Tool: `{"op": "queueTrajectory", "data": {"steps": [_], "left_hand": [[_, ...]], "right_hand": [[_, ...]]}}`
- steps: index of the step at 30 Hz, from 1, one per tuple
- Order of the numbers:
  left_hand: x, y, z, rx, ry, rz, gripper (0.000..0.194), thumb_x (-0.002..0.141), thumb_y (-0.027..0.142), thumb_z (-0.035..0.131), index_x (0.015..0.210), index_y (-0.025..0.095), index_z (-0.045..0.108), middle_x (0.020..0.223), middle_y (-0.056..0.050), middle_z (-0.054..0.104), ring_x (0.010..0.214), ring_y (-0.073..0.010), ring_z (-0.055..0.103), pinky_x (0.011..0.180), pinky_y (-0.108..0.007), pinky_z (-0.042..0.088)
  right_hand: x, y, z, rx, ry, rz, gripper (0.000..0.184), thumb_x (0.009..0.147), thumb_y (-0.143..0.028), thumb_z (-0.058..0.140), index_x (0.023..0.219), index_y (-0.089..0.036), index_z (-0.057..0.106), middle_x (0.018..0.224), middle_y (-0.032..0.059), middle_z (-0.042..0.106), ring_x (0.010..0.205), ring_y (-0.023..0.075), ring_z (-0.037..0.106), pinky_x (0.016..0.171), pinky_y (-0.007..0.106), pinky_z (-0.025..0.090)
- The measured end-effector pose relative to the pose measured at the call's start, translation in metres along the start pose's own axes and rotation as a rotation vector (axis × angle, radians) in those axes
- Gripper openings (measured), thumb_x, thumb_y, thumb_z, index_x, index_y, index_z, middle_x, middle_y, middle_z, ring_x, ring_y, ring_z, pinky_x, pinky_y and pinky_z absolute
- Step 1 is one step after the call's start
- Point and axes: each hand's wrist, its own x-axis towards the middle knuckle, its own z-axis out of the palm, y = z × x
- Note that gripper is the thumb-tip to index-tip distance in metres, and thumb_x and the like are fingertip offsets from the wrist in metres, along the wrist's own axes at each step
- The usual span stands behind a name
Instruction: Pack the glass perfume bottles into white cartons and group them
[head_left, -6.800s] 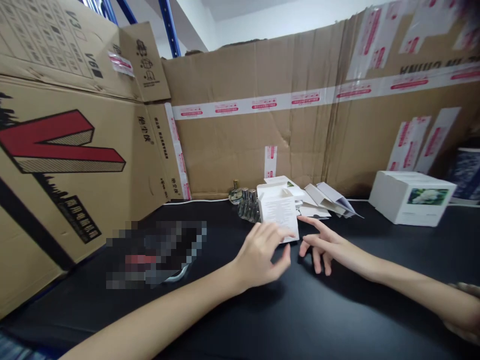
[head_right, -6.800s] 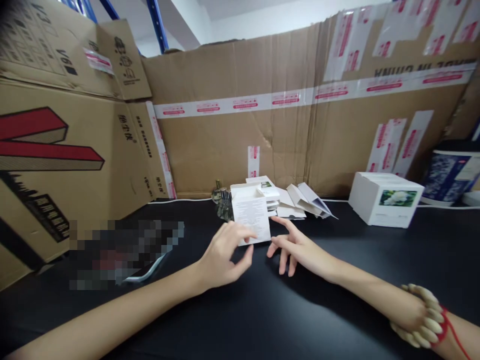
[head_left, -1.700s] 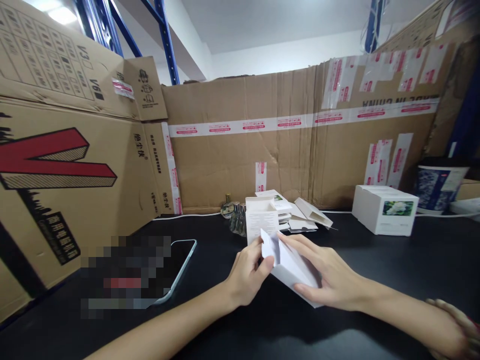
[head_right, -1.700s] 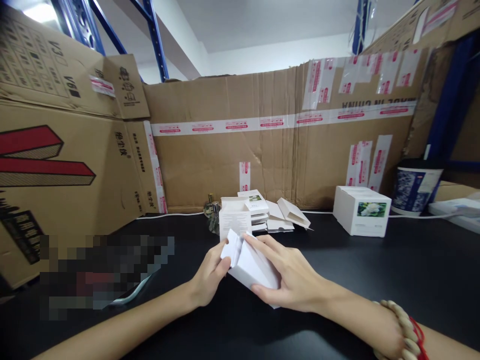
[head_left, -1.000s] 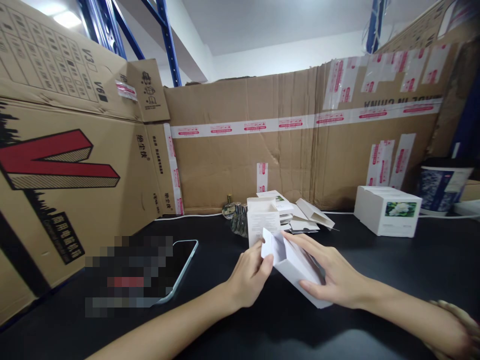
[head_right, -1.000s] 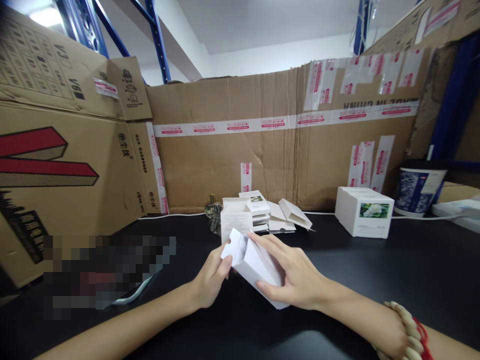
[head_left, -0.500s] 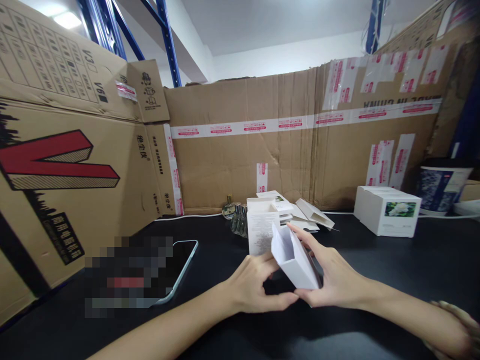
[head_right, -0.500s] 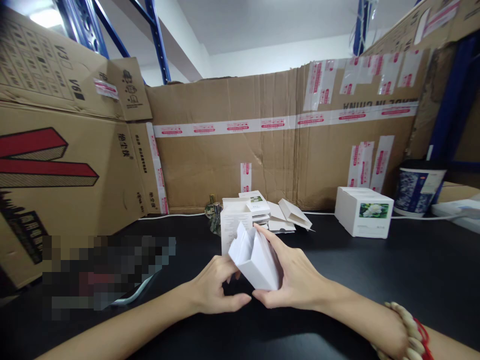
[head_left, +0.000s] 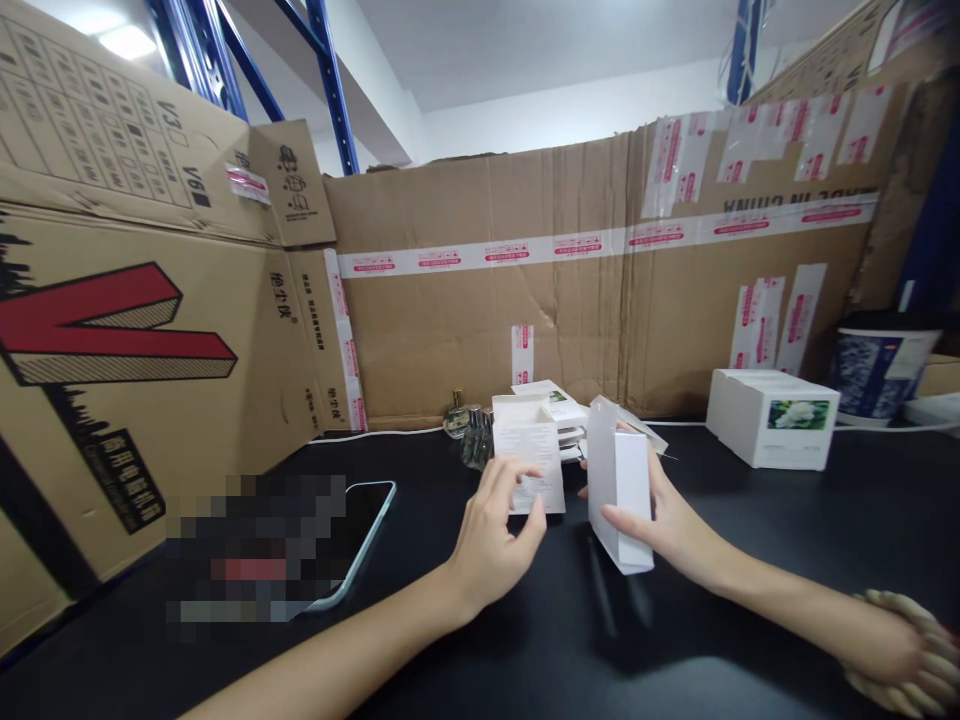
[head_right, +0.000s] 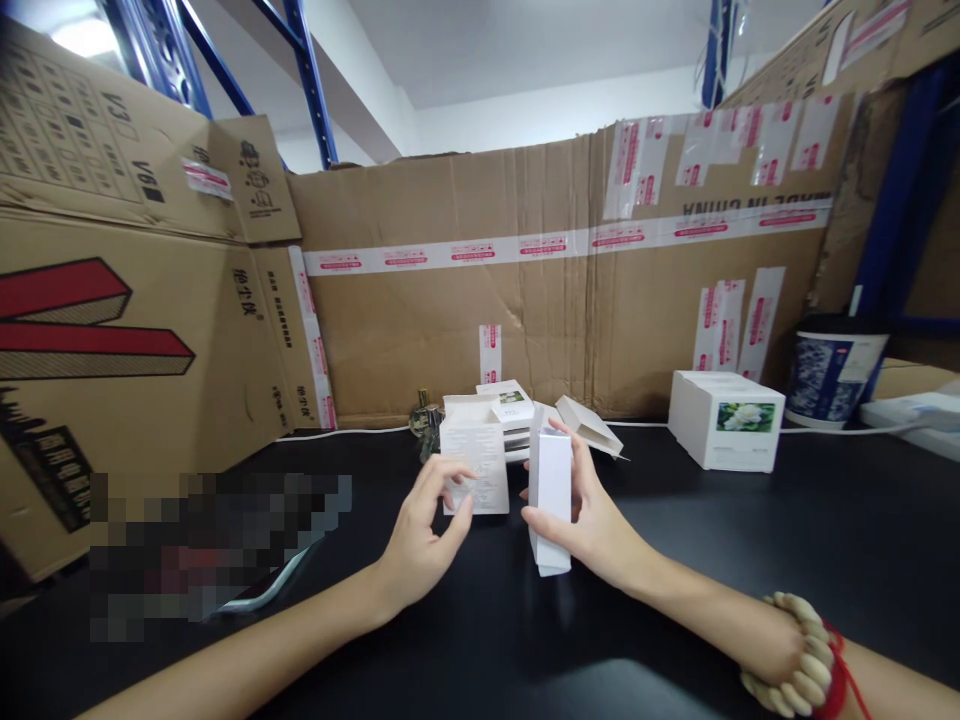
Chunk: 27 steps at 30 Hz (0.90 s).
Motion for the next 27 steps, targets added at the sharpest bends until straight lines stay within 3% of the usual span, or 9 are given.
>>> {"op": "queueTrajectory", "data": {"steps": [3, 8, 12, 19, 23, 27], "left_hand": [[0.001, -0.005, 0.003, 0.044, 0.148, -0.144, 0.021, 0.083, 0.018, 0.047, 0.104, 0.019, 0.044, 0.097, -0.005, 0.046, 0.084, -0.0131, 0.047, 0.069, -0.024, 0.043], [0.003, -0.015, 0.008, 0.004, 0.185, -0.450, 0.036, 0.080, 0.028, 0.052, 0.111, 0.020, 0.035, 0.108, -0.007, 0.040, 0.090, -0.0166, 0.043, 0.073, -0.030, 0.044], [0.002, -0.021, 0.011, -0.025, 0.144, -0.486, 0.044, 0.079, 0.031, 0.053, 0.115, 0.021, 0.031, 0.117, -0.008, 0.038, 0.095, -0.0174, 0.041, 0.083, -0.036, 0.041], [0.003, -0.021, 0.013, -0.110, 0.107, -0.580, 0.059, 0.078, 0.034, 0.057, 0.123, 0.021, 0.023, 0.124, -0.012, 0.039, 0.106, -0.0211, 0.044, 0.086, -0.038, 0.040], [0.003, -0.019, 0.013, -0.178, 0.105, -0.570, 0.060, 0.079, 0.032, 0.055, 0.127, 0.022, 0.020, 0.125, -0.012, 0.040, 0.105, -0.0194, 0.047, 0.088, -0.038, 0.039], [0.004, -0.017, 0.012, -0.199, 0.100, -0.591, 0.057, 0.080, 0.028, 0.055, 0.126, 0.020, 0.022, 0.121, -0.011, 0.044, 0.108, -0.0200, 0.046, 0.091, -0.039, 0.038]], "right_hand": [[0.001, 0.002, -0.001, 0.014, 0.009, -0.009, 0.092, 0.076, -0.048, 0.066, 0.138, -0.021, 0.003, 0.120, 0.0154, 0.044, 0.097, 0.0198, 0.060, 0.083, 0.032, 0.054], [0.000, 0.002, -0.001, -0.066, -0.004, -0.050, 0.088, 0.076, -0.043, 0.066, 0.137, -0.027, 0.005, 0.120, 0.0134, 0.045, 0.097, 0.0202, 0.060, 0.079, 0.032, 0.055], [-0.003, 0.001, -0.001, -0.194, -0.015, -0.114, 0.086, 0.075, -0.037, 0.066, 0.137, -0.031, 0.006, 0.123, 0.0125, 0.045, 0.097, 0.0209, 0.060, 0.076, 0.034, 0.055], [-0.006, 0.003, 0.000, -0.322, -0.060, -0.211, 0.086, 0.070, -0.032, 0.067, 0.138, -0.031, 0.014, 0.121, 0.0106, 0.045, 0.097, 0.0218, 0.058, 0.077, 0.033, 0.054], [-0.005, 0.002, 0.000, -0.386, -0.104, -0.217, 0.088, 0.068, -0.030, 0.069, 0.138, -0.031, 0.016, 0.131, 0.0111, 0.037, 0.097, 0.0206, 0.058, 0.078, 0.032, 0.053], [-0.007, -0.001, -0.001, -0.474, -0.160, -0.229, 0.092, 0.064, -0.029, 0.070, 0.138, -0.031, 0.016, 0.137, 0.0101, 0.035, 0.109, 0.0242, 0.054, 0.083, 0.033, 0.052]]}}
